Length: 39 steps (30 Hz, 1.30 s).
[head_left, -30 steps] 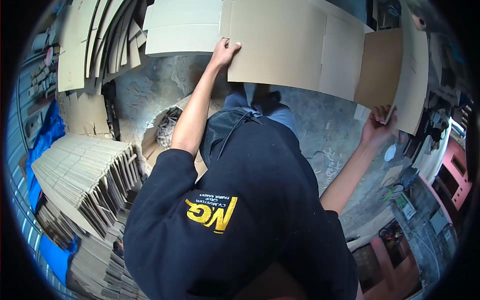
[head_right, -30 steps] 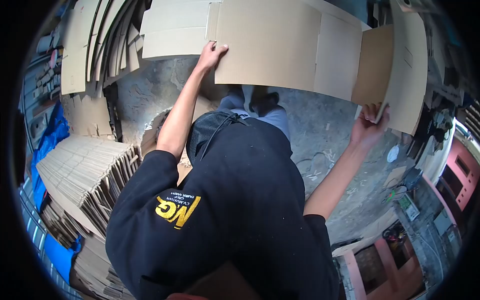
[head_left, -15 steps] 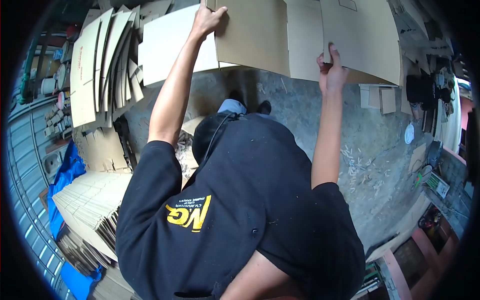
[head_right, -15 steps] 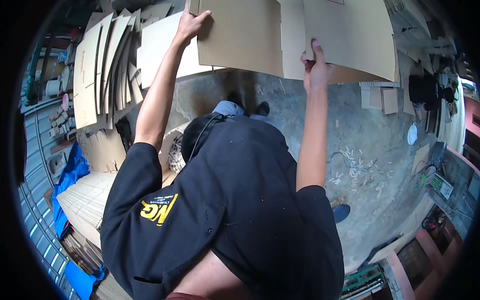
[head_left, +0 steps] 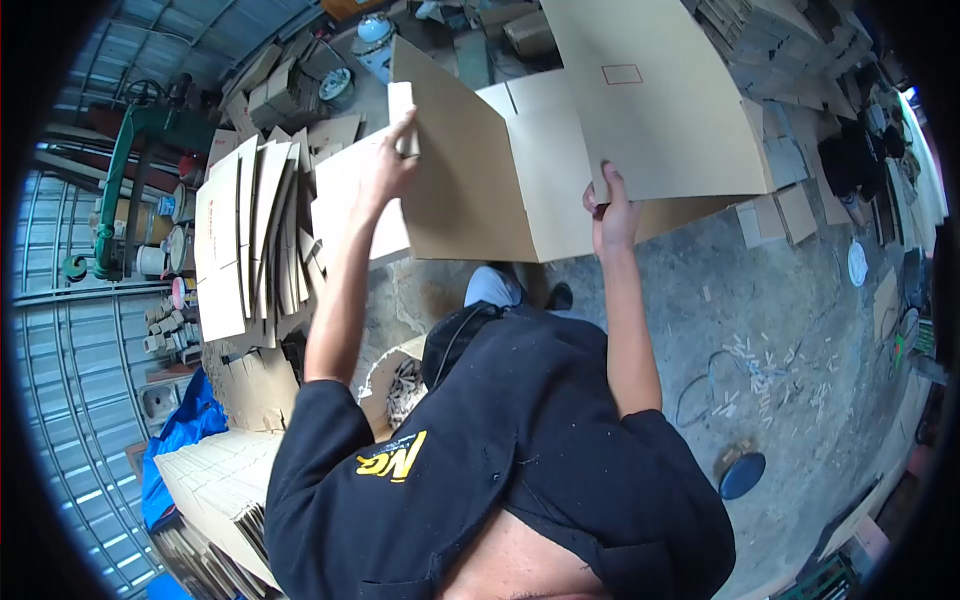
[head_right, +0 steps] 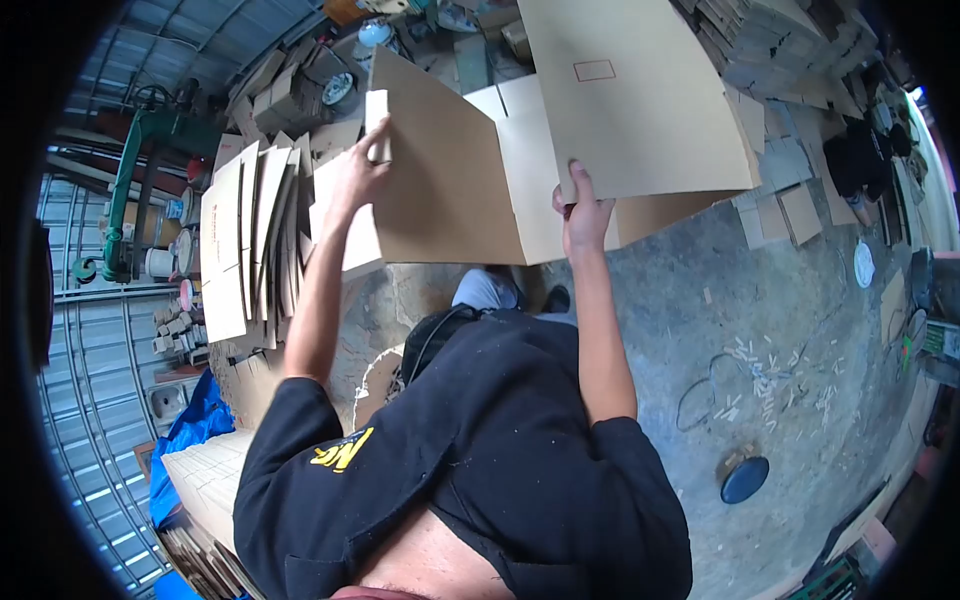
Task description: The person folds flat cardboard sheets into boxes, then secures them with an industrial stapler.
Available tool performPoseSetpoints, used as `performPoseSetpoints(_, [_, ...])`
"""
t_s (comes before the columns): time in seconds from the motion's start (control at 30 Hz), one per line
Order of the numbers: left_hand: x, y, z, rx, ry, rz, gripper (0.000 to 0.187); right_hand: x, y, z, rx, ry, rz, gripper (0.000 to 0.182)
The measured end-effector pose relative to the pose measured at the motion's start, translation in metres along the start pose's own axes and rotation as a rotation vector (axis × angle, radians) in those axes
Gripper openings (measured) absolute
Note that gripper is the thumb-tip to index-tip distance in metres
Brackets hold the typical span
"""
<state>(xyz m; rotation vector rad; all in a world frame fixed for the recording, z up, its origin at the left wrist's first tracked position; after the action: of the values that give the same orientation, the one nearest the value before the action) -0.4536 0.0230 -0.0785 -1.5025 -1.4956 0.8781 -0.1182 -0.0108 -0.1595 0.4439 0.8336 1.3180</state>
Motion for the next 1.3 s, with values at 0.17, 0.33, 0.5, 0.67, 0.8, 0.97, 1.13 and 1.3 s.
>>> performPoseSetpoints(0.17, [0.013, 0.033, -0.041, -0.897, 0.217, -0.07, 0.076, 0.0, 0.029, 0.018, -0.084, -0.005, -0.026, 0.022])
performPoseSetpoints(0.33, [0.009, 0.065, -0.06, -1.392, -0.014, -0.278, 0.071, -0.012, 0.024, 0.03, -0.15, -0.03, -0.114, 0.023])
performPoseSetpoints(0.5, [0.007, 0.044, -0.064, -1.493, -0.2, -0.397, 0.074, -0.04, 0.057, 0.045, -0.101, -0.064, -0.093, 0.025])
performPoseSetpoints(0.67, [0.0, -0.015, -0.108, -1.563, -0.079, -0.443, 0.069, -0.054, 0.082, 0.045, -0.071, -0.083, -0.003, 0.024])
performPoseSetpoints(0.8, [0.01, -0.015, -0.14, -1.568, 0.037, -0.464, 0.071, -0.064, 0.087, 0.03, -0.083, -0.152, -0.041, 0.023])
performPoseSetpoints(0.97, [0.022, 0.0, -0.146, -1.563, 0.107, -0.434, 0.069, -0.08, 0.101, 0.006, -0.13, -0.149, -0.054, 0.044])
performPoseSetpoints(1.13, [0.029, 0.011, -0.144, -1.546, 0.15, -0.38, 0.069, -0.084, 0.108, 0.003, -0.102, -0.142, -0.07, 0.04])
performPoseSetpoints(1.3, [0.026, 0.026, -0.144, -1.491, 0.196, -0.493, 0.066, -0.094, 0.11, -0.001, -0.073, -0.191, -0.076, 0.047])
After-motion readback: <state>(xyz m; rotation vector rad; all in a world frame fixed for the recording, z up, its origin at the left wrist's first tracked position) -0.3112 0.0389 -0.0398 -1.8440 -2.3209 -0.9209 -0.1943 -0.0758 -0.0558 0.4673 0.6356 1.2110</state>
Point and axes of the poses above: each hand's wrist, its own x-axis towards the middle knuckle, its own y-axis out of the palm, z = x × y, the point moved 3 cm from there along x, towards the middle knuckle, and after that the axes turned 10 degrees about y, right-handed, at the moved point
